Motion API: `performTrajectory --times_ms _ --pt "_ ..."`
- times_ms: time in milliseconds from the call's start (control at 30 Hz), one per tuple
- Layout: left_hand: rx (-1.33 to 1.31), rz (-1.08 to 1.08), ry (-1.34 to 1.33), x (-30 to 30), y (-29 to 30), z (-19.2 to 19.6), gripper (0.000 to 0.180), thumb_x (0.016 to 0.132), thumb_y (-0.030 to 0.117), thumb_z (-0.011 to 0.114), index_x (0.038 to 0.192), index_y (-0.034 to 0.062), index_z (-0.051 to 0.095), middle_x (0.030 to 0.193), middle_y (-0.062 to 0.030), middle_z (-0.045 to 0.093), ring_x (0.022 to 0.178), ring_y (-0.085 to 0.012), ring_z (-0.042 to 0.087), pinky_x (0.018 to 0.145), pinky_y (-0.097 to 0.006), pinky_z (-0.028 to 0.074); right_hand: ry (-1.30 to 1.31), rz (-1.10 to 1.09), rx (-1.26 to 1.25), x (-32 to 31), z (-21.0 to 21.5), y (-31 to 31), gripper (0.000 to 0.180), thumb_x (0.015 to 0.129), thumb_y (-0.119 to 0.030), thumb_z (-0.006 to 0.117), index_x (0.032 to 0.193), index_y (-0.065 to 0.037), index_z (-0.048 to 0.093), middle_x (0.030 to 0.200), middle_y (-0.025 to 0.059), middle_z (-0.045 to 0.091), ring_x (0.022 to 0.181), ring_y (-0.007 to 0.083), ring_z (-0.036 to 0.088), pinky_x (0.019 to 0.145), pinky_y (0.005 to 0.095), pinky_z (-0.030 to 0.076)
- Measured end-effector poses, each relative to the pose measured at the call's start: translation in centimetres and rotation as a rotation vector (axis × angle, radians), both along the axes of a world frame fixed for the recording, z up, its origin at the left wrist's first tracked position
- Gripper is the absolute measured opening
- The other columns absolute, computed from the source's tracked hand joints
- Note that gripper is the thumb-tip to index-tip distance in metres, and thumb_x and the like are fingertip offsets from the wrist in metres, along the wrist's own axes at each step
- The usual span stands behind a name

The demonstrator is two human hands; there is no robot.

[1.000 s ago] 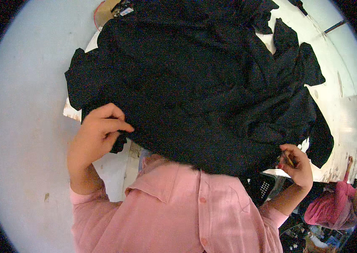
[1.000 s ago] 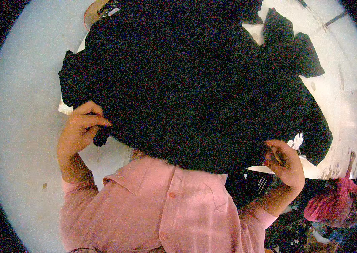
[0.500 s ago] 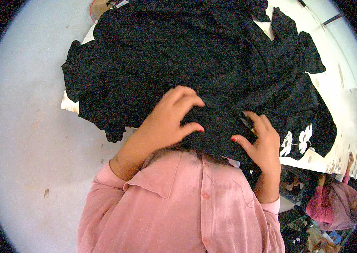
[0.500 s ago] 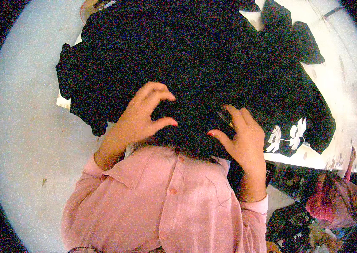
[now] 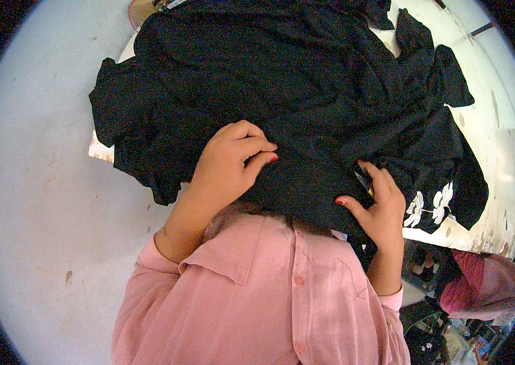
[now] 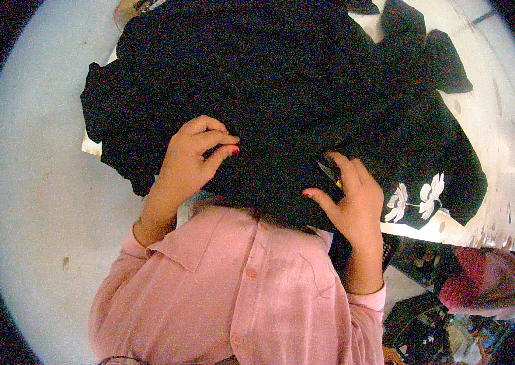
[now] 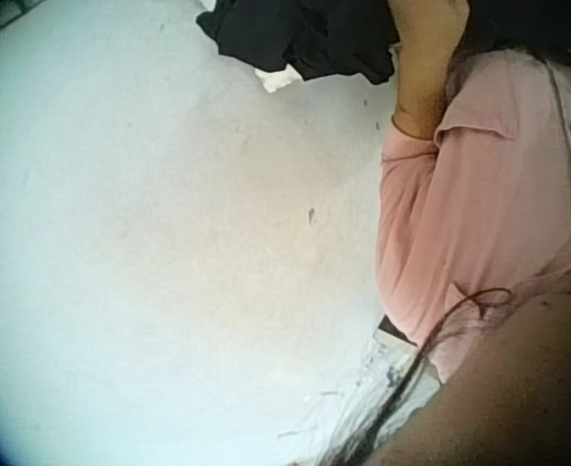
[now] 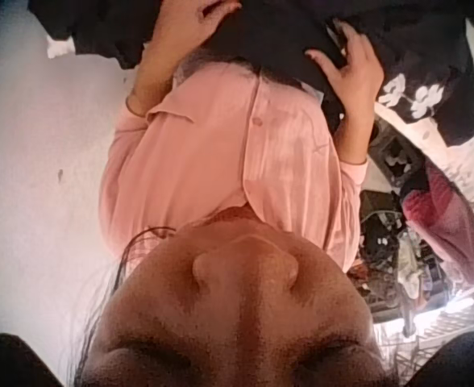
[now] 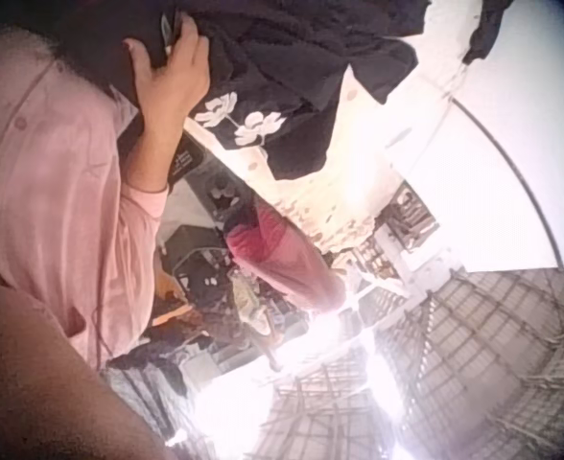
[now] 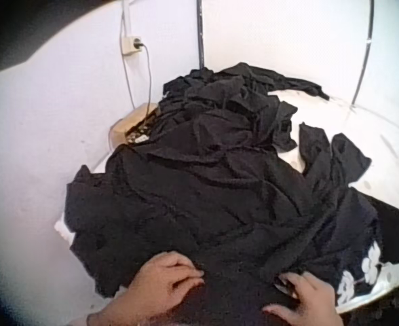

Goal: The person uses a small pair of scissors to trim loose threads and tags from a black garment on a white table. They repeatedly lift and reposition the fabric to access different areas, cutting small threads and removing tags one at a time.

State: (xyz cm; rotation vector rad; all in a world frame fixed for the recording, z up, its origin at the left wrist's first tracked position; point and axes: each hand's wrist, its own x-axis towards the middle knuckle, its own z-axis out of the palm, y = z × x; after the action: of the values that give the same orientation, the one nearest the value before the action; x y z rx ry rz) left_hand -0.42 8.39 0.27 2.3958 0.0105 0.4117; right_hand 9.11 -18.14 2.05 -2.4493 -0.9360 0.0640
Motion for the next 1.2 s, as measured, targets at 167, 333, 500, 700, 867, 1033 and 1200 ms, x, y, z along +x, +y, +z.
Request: performTrajectory --times_ms 167,333,500,700,867,1033,1200 --pt "0.055 0.091 -0.042 0.8 0.4 -0.2 0.011 0.087 0.014 0.06 0.087 0.0028 0.062 0.083 -0.01 0.059 0.074 -0.0244 0.063 0.065 -0.034 0.051 -0.03 0.014 0.023 0.0 -0.1 0.0 0.063 0.065 -0.039 0.08 0.114 -0.007 0.058 0.086 0.0122 0.058 0.075 0.0315 0.06 0.063 0.0377 0.048" --pt "-0.988 0.404 0.056 0.5 1.5 0.2 0.028 0.099 0.028 0.046 0.092 0.0037 0.056 0.081 -0.0054 0.055 0.059 -0.0145 0.059 0.054 -0.025 0.05 -0.007 -0.002 0.019 -0.3 0.2 0.1 0.06 0.065 -0.035 0.081 0.114 -0.007 0.058 0.086 0.0122 0.059 0.075 0.0317 0.06 0.064 0.0376 0.049" --pt "-1.218 -0.473 0.524 -5.7 5.6 1.0 0.063 0.098 0.054 0.031 0.074 0.0049 0.062 0.066 -0.0049 0.059 0.06 -0.0162 0.061 0.057 -0.025 0.05 -0.041 0.017 0.045 -0.1 0.1 0.4 0.052 0.068 -0.027 0.08 0.111 -0.008 0.059 0.084 0.012 0.059 0.072 0.0303 0.06 0.061 0.0363 0.049" --pt "-0.678 0.125 0.817 -8.7 2.9 0.5 0.069 0.096 0.056 0.035 0.078 0.0001 0.069 0.072 -0.0091 0.068 0.068 -0.0174 0.065 0.064 -0.028 0.052 0.099 0.223 0.233 -1.9 1.1 4.7 0.028 0.069 -0.001 0.075 0.095 -0.005 0.065 0.08 0.0113 0.06 0.072 0.0254 0.06 0.062 0.0312 0.047" --pt "-0.921 0.317 0.64 -9.5 0.8 0.6 0.053 0.096 0.044 0.046 0.089 -0.0027 0.069 0.082 -0.0106 0.07 0.075 -0.0192 0.067 0.071 -0.03 0.053 0.008 0.14 0.12 -2.9 0.7 9.7 0.024 0.073 -0.006 0.073 0.096 -0.004 0.066 0.083 0.0091 0.062 0.078 0.0289 0.063 0.067 0.0337 0.051" --pt "-1.782 0.516 0.27 -8.7 -2.2 1.0 0.044 0.09 0.038 0.062 0.109 -0.0018 0.064 0.102 -0.0088 0.067 0.09 -0.0186 0.064 0.08 -0.032 0.052 0.129 0.198 0.163 -2.1 -0.4 10.3 0.021 0.076 -0.009 0.074 0.094 -0.003 0.065 0.081 0.0087 0.063 0.074 0.0251 0.063 0.065 0.0305 0.049" --pt "-1.332 0.17 0.498 -6.7 -2.2 -0.9 0.051 0.088 0.027 0.065 0.13 0.0048 0.048 0.123 -0.0126 0.058 0.111 -0.0279 0.058 0.096 -0.042 0.047 0.291 0.191 0.429 -2.0 0.3 9.1 0.016 0.079 -0.009 0.074 0.089 -0.003 0.063 0.075 0.0024 0.06 0.069 0.0105 0.056 0.062 0.0238 0.044"
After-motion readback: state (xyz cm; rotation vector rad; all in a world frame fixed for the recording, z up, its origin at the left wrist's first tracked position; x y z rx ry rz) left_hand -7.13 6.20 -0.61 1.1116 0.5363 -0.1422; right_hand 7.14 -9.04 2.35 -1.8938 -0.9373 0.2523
